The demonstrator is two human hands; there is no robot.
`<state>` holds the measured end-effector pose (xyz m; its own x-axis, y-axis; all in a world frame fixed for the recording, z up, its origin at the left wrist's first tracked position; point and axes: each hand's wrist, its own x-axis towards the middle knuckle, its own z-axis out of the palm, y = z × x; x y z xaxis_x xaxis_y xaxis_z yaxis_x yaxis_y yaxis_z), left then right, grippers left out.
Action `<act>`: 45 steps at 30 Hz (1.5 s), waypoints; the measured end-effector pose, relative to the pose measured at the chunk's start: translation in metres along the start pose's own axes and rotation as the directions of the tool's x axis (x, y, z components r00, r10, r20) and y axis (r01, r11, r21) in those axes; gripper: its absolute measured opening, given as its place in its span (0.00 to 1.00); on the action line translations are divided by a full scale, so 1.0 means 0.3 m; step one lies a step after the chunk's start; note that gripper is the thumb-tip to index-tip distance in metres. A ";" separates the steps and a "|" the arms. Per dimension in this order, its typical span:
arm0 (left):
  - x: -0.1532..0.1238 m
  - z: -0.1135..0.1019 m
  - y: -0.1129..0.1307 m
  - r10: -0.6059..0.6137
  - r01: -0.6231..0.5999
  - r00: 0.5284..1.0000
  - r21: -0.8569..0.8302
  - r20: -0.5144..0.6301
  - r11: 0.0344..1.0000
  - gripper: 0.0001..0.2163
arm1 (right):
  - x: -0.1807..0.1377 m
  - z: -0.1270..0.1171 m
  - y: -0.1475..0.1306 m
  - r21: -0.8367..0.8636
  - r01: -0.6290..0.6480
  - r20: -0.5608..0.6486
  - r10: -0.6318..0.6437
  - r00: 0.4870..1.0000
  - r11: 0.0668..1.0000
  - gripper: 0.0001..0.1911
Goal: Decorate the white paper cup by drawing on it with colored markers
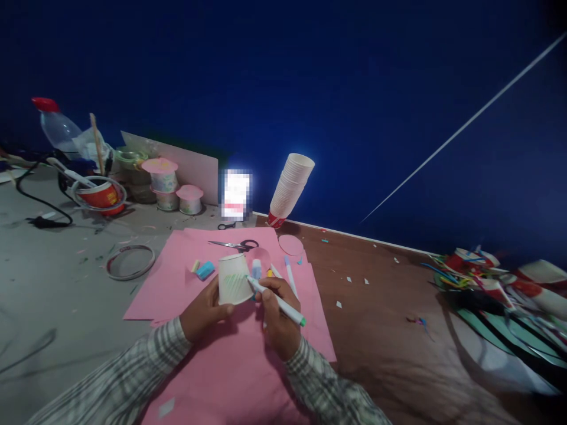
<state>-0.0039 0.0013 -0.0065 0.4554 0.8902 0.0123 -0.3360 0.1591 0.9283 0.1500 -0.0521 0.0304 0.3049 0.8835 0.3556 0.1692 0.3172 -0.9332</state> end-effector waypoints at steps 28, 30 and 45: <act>0.003 0.005 0.010 0.057 -0.054 0.996 0.044 -0.066 0.998 0.30 | -0.005 -0.011 -0.025 0.121 -0.003 0.161 -0.016 0.987 0.993 0.10; 0.004 0.001 0.010 0.056 -0.054 0.997 0.048 -0.052 0.997 0.30 | -0.004 -0.013 -0.020 0.140 -0.026 0.133 0.007 0.991 0.990 0.10; 0.004 -0.004 0.009 0.049 -0.049 0.999 0.057 -0.012 0.997 0.31 | 0.016 -0.014 -0.015 0.098 -0.111 0.024 0.109 0.994 0.989 0.09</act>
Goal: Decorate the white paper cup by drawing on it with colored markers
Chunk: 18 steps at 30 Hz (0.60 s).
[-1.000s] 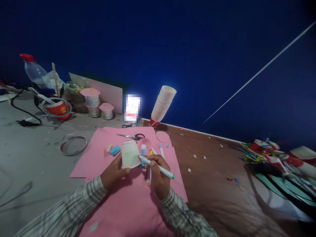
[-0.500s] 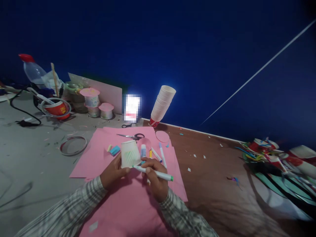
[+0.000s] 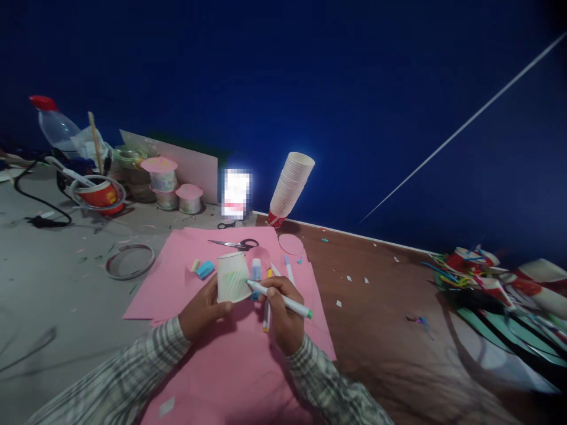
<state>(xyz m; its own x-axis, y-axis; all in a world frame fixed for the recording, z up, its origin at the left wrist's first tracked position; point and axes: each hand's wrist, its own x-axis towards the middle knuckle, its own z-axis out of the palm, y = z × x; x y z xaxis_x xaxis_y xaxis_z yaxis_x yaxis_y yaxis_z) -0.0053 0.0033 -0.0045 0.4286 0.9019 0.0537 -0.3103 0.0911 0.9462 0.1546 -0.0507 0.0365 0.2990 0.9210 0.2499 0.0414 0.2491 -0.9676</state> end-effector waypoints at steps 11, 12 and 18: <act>-0.004 0.003 0.000 -0.027 0.027 1.000 -0.024 0.004 0.999 0.33 | 0.003 -0.006 0.019 -0.009 0.012 -0.035 -0.012 0.999 1.000 0.09; -0.005 0.003 0.000 -0.028 0.028 1.000 -0.023 0.008 0.999 0.32 | 0.002 -0.006 0.016 -0.006 0.016 -0.032 -0.016 0.999 1.000 0.09; -0.005 0.002 -0.001 -0.037 0.037 0.999 -0.023 0.032 0.999 0.33 | 0.003 -0.003 0.006 -0.028 0.004 -0.017 -0.005 1.000 1.000 0.09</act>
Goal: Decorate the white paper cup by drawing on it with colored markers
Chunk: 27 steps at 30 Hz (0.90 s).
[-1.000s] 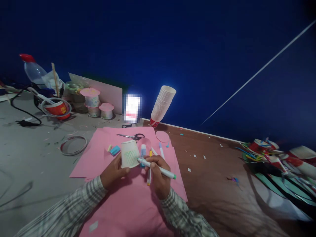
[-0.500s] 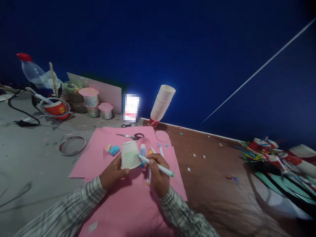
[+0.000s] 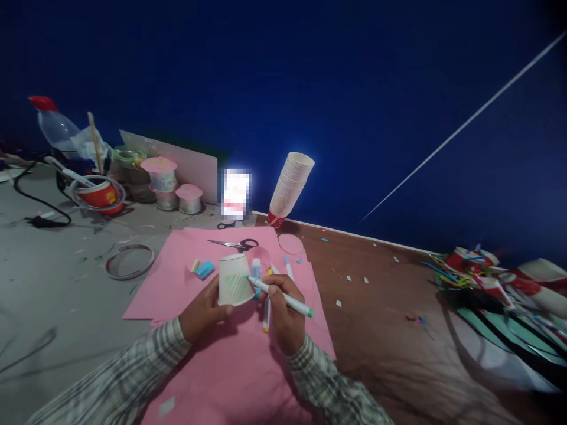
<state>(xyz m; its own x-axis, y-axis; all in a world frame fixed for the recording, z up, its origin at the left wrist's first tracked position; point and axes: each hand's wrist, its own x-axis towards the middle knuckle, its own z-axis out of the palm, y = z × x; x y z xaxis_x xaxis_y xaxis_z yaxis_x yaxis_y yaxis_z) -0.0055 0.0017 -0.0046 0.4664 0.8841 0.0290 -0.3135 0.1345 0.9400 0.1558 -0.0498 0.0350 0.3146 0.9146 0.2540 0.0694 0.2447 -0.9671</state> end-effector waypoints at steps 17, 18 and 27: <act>0.000 -0.003 -0.003 0.012 -0.013 1.000 0.011 0.015 1.000 0.33 | 0.000 0.004 -0.005 0.005 -0.002 -0.008 0.002 1.000 1.000 0.08; 0.000 -0.003 -0.004 0.016 -0.017 1.000 0.016 0.014 1.000 0.33 | -0.001 0.005 -0.006 -0.004 -0.003 -0.005 0.002 1.000 1.000 0.08; -0.006 0.002 0.001 0.029 -0.030 0.999 0.026 0.018 0.999 0.34 | 0.004 0.011 -0.010 -0.012 0.043 -0.050 -0.043 0.998 0.999 0.08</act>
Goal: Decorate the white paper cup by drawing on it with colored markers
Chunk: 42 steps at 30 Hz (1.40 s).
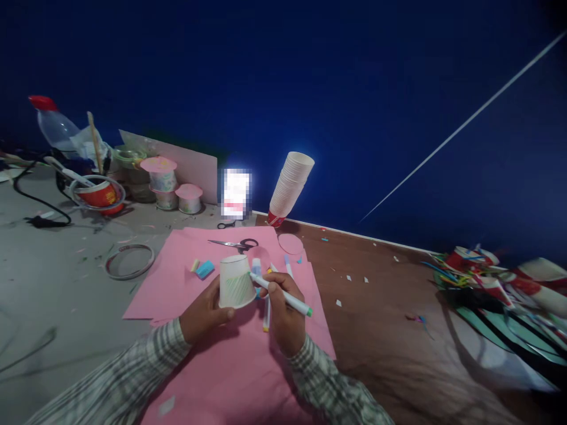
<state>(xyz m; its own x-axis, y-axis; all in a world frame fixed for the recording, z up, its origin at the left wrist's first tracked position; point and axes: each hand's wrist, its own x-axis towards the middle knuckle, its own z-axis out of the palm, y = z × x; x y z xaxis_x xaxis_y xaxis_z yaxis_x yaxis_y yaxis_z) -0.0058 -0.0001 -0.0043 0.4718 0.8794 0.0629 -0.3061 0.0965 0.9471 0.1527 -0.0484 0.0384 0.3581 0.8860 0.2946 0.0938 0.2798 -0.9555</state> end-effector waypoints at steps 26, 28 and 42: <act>-0.003 0.006 0.006 0.003 -0.003 1.000 0.018 0.017 1.000 0.34 | -0.006 -0.006 -0.010 0.013 -0.019 0.019 0.018 1.000 1.000 0.08; -0.001 0.006 0.005 0.006 -0.006 1.000 0.019 0.010 1.000 0.34 | -0.007 -0.008 -0.013 0.011 -0.023 0.030 0.023 0.999 1.000 0.09; -0.001 0.003 -0.001 -0.013 0.012 1.000 0.024 0.011 1.000 0.33 | -0.009 0.000 -0.041 -0.035 0.024 0.111 -0.020 0.994 0.999 0.08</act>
<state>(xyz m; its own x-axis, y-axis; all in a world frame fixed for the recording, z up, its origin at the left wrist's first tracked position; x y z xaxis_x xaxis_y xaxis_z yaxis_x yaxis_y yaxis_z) -0.0051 -0.0008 -0.0043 0.4846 0.8730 0.0543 -0.2800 0.0961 0.9552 0.1506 -0.0541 0.0493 0.2509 0.9158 0.3136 0.1348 0.2878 -0.9482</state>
